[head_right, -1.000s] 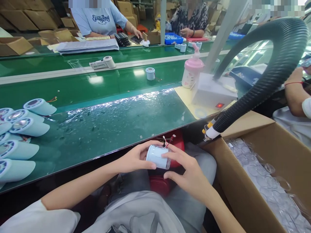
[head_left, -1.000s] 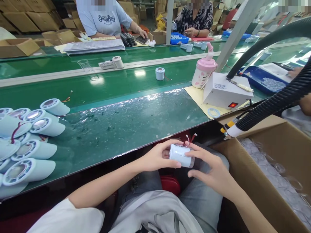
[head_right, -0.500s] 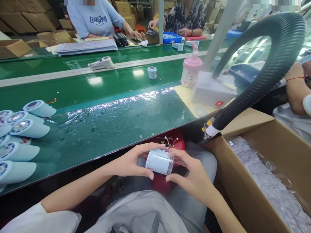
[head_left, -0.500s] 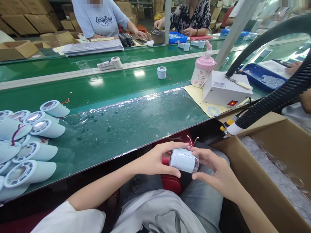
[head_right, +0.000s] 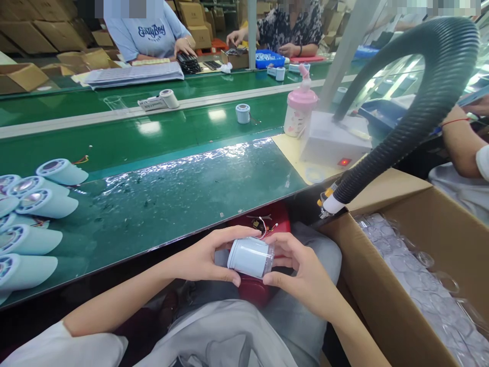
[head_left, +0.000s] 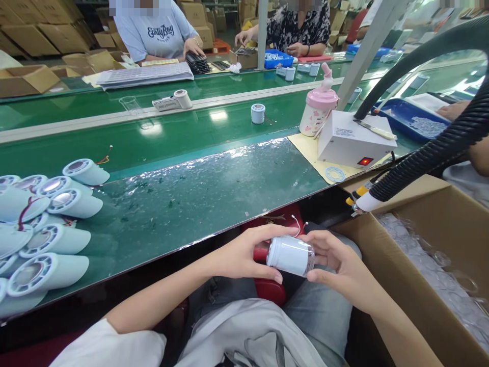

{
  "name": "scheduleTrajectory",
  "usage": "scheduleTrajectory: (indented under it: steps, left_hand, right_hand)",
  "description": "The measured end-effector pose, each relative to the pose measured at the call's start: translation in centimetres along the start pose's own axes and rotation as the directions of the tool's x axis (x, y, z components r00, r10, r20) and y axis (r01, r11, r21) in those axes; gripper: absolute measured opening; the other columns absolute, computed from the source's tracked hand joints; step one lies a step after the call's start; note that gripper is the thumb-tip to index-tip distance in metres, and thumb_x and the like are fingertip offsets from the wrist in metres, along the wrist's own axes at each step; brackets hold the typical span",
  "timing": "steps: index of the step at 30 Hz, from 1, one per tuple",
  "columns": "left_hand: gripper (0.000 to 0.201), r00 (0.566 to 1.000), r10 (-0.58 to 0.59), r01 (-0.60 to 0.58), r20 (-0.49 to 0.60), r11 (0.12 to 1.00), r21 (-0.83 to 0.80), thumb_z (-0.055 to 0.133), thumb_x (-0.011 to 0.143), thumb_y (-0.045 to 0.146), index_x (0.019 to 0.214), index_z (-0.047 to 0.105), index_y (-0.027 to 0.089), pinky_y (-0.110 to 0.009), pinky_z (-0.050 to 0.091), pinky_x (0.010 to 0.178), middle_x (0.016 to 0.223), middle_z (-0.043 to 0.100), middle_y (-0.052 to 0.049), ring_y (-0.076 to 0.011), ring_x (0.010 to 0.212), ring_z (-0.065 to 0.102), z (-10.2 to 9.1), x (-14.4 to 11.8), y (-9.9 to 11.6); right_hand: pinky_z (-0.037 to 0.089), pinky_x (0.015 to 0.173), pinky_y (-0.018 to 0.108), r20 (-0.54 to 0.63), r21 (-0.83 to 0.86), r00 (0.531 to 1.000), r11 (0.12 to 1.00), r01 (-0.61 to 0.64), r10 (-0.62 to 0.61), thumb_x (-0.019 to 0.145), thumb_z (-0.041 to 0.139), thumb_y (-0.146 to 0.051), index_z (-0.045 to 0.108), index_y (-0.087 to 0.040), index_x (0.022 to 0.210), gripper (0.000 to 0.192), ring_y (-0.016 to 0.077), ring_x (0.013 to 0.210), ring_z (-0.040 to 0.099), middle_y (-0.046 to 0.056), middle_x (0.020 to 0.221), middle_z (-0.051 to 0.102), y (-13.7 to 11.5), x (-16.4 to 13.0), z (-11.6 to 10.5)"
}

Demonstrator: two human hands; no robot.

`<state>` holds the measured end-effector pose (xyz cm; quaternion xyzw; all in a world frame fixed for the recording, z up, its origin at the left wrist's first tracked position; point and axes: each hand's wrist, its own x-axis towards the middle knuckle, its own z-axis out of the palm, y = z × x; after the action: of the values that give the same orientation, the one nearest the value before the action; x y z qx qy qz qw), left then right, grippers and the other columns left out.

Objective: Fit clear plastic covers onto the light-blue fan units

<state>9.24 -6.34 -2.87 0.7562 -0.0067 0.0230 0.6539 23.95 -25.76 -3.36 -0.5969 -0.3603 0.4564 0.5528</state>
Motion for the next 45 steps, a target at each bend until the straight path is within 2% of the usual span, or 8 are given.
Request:
scheduleTrajectory:
  steps: [4, 10, 22, 30, 34, 40, 43, 45]
  left_hand:
    - [0.077, 1.0, 0.013, -0.013, -0.004, 1.0, 0.013, 0.083, 0.067, 0.027, 0.137, 0.051, 0.027, -0.043, 0.044, 0.104, 0.138, 0.054, -0.013, -0.0289, 0.124, 0.055, 0.0, 0.0, -0.1]
    - [0.078, 0.998, 0.064, -0.065, 0.011, 0.995, 0.069, 0.083, 0.068, 0.024, 0.138, 0.05, 0.027, -0.042, 0.042, 0.106, 0.14, 0.054, -0.012, -0.028, 0.129, 0.05, -0.3, 0.1, 0.0]
    - [0.075, 0.998, 0.06, -0.061, 0.024, 0.997, 0.046, 0.081, 0.071, 0.028, 0.138, 0.049, 0.026, -0.041, 0.043, 0.106, 0.142, 0.051, -0.013, -0.0284, 0.131, 0.048, -0.2, 0.1, 0.1]
    - [0.078, 0.994, 0.107, -0.108, 0.028, 0.993, 0.049, 0.084, 0.066, 0.022, 0.136, 0.052, 0.026, -0.043, 0.035, 0.112, 0.141, 0.052, -0.012, -0.0282, 0.133, 0.046, -0.4, 0.3, 0.0]
    - [0.081, 0.999, 0.023, -0.018, 0.044, 0.993, -0.118, 0.083, 0.067, 0.019, 0.139, 0.048, 0.027, -0.041, 0.041, 0.108, 0.142, 0.051, -0.013, -0.0276, 0.128, 0.051, -0.1, 0.3, -0.3]
    - [0.083, 0.993, -0.102, 0.115, 0.066, 0.959, -0.259, 0.082, 0.067, 0.016, 0.14, 0.046, 0.026, -0.038, 0.048, 0.1, 0.137, 0.053, -0.013, -0.0252, 0.117, 0.06, 0.1, 0.5, -0.6]
    - [0.077, 0.988, -0.145, 0.152, 0.047, 0.956, -0.251, 0.082, 0.066, 0.016, 0.135, 0.05, 0.025, -0.035, 0.051, 0.095, 0.133, 0.056, -0.011, -0.0239, 0.113, 0.061, 0.1, 0.8, -0.6]
    - [0.069, 0.986, -0.168, 0.166, 0.014, 0.953, -0.252, 0.082, 0.066, 0.018, 0.129, 0.054, 0.023, -0.032, 0.053, 0.091, 0.127, 0.06, -0.009, -0.0221, 0.108, 0.062, 0.2, 1.3, -0.6]
  right_hand:
    - [0.054, 0.082, 0.033, 0.039, 0.146, 0.998, 0.988, -0.055, 0.05, 0.078, 0.077, -0.035, 0.053, -0.025, 0.113, 0.043, 0.0209, 0.098, 0.064, 0.007, 0.113, 0.065, 0.0, 0.2, 0.2]
    - [0.052, 0.071, 0.026, 0.007, 0.257, 0.99, 0.957, -0.135, 0.137, 0.079, 0.076, -0.039, 0.053, -0.023, 0.109, 0.041, 0.016, 0.083, 0.063, 0.004, 0.101, 0.067, 0.2, 0.4, 0.4]
    - [0.058, 0.062, 0.028, 0.039, 0.367, 0.961, 0.89, -0.27, 0.275, 0.081, 0.067, -0.057, 0.054, -0.018, 0.101, 0.045, 0.0144, 0.06, 0.068, 0.002, 0.076, 0.069, 0.7, 0.7, 0.7]
    - [0.053, 0.044, 0.015, 0.095, 0.475, 0.928, 0.803, -0.36, 0.36, 0.077, 0.064, -0.067, 0.057, -0.016, 0.096, 0.054, 0.0127, 0.049, 0.068, 0.002, 0.063, 0.071, 0.7, 1.0, 1.5]
    - [0.051, 0.041, 0.012, 0.132, 0.534, 0.899, 0.734, -0.418, 0.417, 0.08, 0.06, -0.067, 0.063, -0.012, 0.092, 0.056, 0.0112, 0.045, 0.067, 0.006, 0.061, 0.072, 0.7, 1.0, 1.8]
    - [0.048, 0.037, 0.012, 0.165, 0.575, 0.849, 0.65, -0.496, 0.502, 0.101, 0.025, -0.051, 0.064, -0.01, 0.095, 0.057, 0.0116, 0.042, 0.066, 0.01, 0.06, 0.071, 1.2, 1.1, 1.8]
    - [0.048, 0.037, 0.014, 0.144, 0.565, 0.852, 0.665, -0.488, 0.503, 0.099, 0.029, -0.053, 0.063, -0.01, 0.09, 0.055, 0.0131, 0.042, 0.066, 0.009, 0.059, 0.07, 1.8, 1.1, 1.7]
    - [0.049, 0.036, 0.018, 0.026, 0.535, 0.889, 0.744, -0.399, 0.458, 0.093, 0.04, -0.059, 0.062, -0.012, 0.084, 0.053, 0.0155, 0.042, 0.066, 0.009, 0.059, 0.069, 2.3, 0.5, 1.1]
